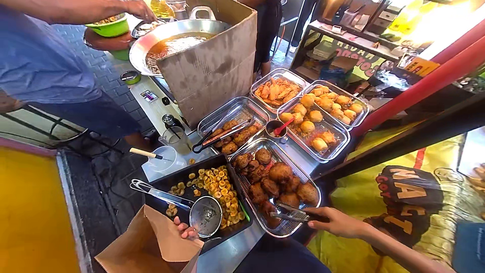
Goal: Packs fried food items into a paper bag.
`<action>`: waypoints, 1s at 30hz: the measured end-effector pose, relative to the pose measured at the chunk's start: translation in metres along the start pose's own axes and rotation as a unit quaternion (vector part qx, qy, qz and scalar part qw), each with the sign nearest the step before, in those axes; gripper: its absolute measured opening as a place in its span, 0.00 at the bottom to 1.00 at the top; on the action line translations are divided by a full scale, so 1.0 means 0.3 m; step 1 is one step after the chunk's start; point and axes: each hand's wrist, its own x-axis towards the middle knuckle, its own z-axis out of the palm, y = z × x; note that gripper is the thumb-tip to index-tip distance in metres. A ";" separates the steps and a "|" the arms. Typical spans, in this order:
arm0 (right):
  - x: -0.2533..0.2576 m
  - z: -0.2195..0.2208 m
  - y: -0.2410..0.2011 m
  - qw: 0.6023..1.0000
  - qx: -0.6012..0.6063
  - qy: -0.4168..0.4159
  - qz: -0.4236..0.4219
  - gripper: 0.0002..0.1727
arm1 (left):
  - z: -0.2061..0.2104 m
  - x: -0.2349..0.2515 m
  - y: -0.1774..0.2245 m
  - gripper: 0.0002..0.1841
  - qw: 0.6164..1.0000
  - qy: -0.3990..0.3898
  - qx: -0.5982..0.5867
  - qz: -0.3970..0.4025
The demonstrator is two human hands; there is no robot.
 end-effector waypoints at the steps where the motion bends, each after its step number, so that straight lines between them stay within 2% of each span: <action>1: 0.005 0.005 -0.011 1.000 0.002 -0.007 -0.017 0.36 | 0.003 0.000 -0.004 0.17 1.000 0.000 -0.002 0.002; 3: 0.011 0.021 -0.029 0.999 -0.013 -0.007 -0.034 0.35 | 0.017 -0.002 -0.008 0.17 1.000 0.000 -0.003 0.006; 6: 0.022 0.057 -0.095 0.984 -0.172 0.030 0.020 0.38 | 0.035 -0.013 -0.002 0.16 1.000 0.004 -0.002 0.016; 8: 0.031 0.107 -0.136 0.971 -0.229 0.057 0.042 0.35 | 0.018 -0.024 0.001 0.16 1.000 -0.014 0.005 0.015; 11: 0.027 0.126 -0.135 0.973 -0.211 0.075 0.049 0.31 | 0.019 -0.040 0.000 0.16 1.000 -0.003 0.013 0.021; 13: -0.017 0.128 -0.137 0.964 -0.232 0.123 0.034 0.30 | 0.002 -0.049 0.016 0.16 1.000 -0.007 0.003 0.016; 14: -0.040 0.150 -0.131 0.941 -0.273 0.198 -0.007 0.29 | -0.010 -0.050 0.027 0.16 1.000 -0.015 0.001 0.011; 15: -0.044 0.182 -0.107 0.889 -0.334 0.303 -0.074 0.26 | -0.025 -0.050 0.039 0.16 1.000 -0.025 0.001 0.004; 16: -0.030 0.209 -0.077 0.818 -0.394 0.398 -0.132 0.26 | -0.043 -0.048 0.050 0.17 0.999 -0.036 0.006 -0.004; 17: -0.014 0.223 -0.056 0.760 -0.439 0.451 -0.162 0.25 | -0.052 -0.045 0.049 0.17 0.999 -0.037 0.016 -0.004; 18: -0.002 0.230 -0.040 0.729 -0.469 0.468 -0.172 0.26 | -0.049 -0.039 0.039 0.17 0.999 -0.026 0.025 0.000; 19: 0.003 0.233 -0.029 0.722 -0.490 0.459 -0.166 0.29 | -0.048 -0.031 0.030 0.17 0.999 -0.020 0.027 0.000; 20: -0.002 0.233 -0.027 0.736 -0.500 0.432 -0.148 0.33 | -0.058 -0.022 0.032 0.18 0.999 -0.031 0.019 -0.012; 21: -0.021 0.225 -0.046 0.767 -0.496 0.389 -0.118 0.36 | -0.057 -0.012 0.028 0.19 0.999 -0.041 0.012 -0.021; 23: -0.102 0.150 -0.168 0.878 -0.424 0.221 0.007 0.35 | -0.031 0.005 0.003 0.17 0.998 -0.050 0.010 -0.022; 24: -0.137 0.093 -0.230 0.916 -0.367 0.159 0.045 0.36 | -0.016 0.013 -0.015 0.17 0.998 -0.052 0.007 -0.025; 25: -0.161 0.040 -0.275 0.942 -0.302 0.142 0.040 0.36 | 0.001 0.023 -0.036 0.16 0.998 -0.055 0.014 -0.032; 27: -0.153 -0.013 -0.358 0.980 -0.118 0.160 -0.025 0.37 | 0.065 0.040 -0.103 0.19 0.995 -0.032 0.080 -0.056; 28: -0.124 -0.010 -0.413 0.986 0.002 0.154 -0.066 0.37 | 0.125 0.045 -0.163 0.20 0.990 0.009 0.121 -0.072; 30: -0.033 0.037 -0.536 0.959 0.217 0.121 -0.138 0.33 | 0.244 0.100 -0.325 0.24 0.954 0.151 0.230 -0.123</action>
